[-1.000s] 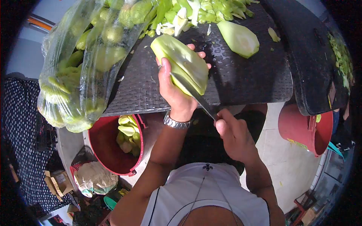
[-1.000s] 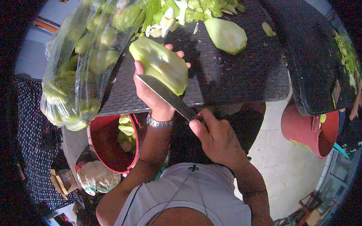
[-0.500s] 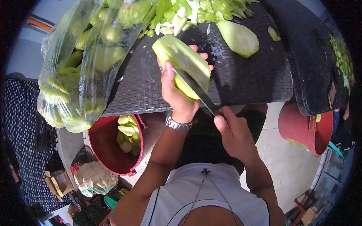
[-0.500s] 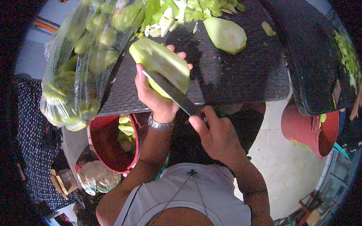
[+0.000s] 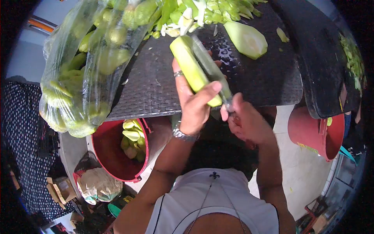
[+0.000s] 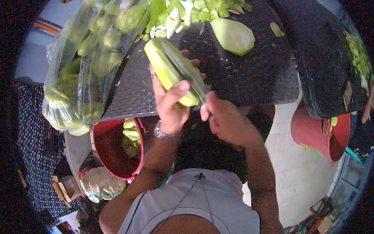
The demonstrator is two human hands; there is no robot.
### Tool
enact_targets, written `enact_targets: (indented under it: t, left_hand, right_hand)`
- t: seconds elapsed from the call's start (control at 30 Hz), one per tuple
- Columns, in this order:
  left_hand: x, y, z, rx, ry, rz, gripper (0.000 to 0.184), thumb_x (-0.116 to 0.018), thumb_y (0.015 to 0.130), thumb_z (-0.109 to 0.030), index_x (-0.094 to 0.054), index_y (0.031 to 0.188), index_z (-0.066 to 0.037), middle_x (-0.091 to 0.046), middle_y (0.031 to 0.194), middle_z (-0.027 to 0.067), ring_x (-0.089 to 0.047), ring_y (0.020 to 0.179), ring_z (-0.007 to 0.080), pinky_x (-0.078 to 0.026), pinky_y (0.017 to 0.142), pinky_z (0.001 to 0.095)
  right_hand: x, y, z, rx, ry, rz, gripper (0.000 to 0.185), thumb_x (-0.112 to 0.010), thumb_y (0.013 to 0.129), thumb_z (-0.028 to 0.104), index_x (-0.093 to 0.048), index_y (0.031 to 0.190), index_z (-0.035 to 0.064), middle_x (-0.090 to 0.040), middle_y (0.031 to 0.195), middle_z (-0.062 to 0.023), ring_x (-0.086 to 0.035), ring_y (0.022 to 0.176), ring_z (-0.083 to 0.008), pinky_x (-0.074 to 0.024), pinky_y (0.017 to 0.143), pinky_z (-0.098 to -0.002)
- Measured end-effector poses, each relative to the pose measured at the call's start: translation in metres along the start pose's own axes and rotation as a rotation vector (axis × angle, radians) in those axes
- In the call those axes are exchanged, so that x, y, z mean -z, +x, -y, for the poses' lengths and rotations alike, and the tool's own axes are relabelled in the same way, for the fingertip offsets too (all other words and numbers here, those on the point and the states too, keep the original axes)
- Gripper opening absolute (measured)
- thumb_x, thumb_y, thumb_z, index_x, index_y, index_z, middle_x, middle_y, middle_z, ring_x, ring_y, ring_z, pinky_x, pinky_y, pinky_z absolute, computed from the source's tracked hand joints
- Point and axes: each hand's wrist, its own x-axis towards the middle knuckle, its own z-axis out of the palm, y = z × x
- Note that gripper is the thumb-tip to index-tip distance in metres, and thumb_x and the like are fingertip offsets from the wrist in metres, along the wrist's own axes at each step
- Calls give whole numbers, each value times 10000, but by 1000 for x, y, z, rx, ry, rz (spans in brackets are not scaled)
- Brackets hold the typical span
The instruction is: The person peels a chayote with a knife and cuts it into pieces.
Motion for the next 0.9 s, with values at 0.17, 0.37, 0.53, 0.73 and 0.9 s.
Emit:
enact_targets:
  t: [0.17, 0.37, 0.53, 0.73, 0.9]
  left_hand:
    - [21, 23, -19, 281, -465, 149, 728, -613, 810, -170, -378, 1482, -16, -555, 1338, 225, -629, 1144, 376, -575, 942, 523]
    - [41, 32, -14, 330, -467, -78, 512, -620, 852, -228, -581, 1308, 4, -693, 1175, 144, -702, 1044, 299, -563, 960, 439]
    - [34, 30, -20, 318, -434, -96, 469, -634, 874, -243, -600, 1270, 5, -704, 1139, 130, -705, 1008, 280, -566, 922, 412]
    - [39, 29, -14, 323, -348, -162, 434, -660, 897, -277, -620, 1229, -1, -710, 1107, 122, -706, 989, 269, -565, 912, 416]
    - [41, 29, -8, 342, -375, -37, 525, -620, 888, -251, -553, 1335, 15, -682, 1189, 173, -693, 1056, 305, -561, 947, 431]
  right_hand:
    - [24, -3, 24, -124, 533, 290, 916, -189, 925, 869, -635, 963, 71, -394, 496, 45, -339, 333, -65, -308, 310, -250]
    - [-1, -5, 37, 117, -418, -354, 371, -557, 1061, 379, -619, 1014, 16, -614, 622, -87, -613, 482, -176, -487, 490, -346]
    - [-18, -21, 49, -5, -397, -379, 213, -602, 1030, 226, -573, 1034, 15, -661, 700, -181, -708, 602, -285, -519, 571, -431]
    - [-24, -24, 19, 155, -594, -430, 211, -528, 1064, 228, -505, 999, 29, -623, 641, -106, -609, 481, -172, -466, 474, -323]
    - [-21, -29, 13, 167, -643, -364, 201, -484, 1077, 227, -487, 1023, 33, -610, 625, -105, -605, 474, -192, -462, 468, -345]
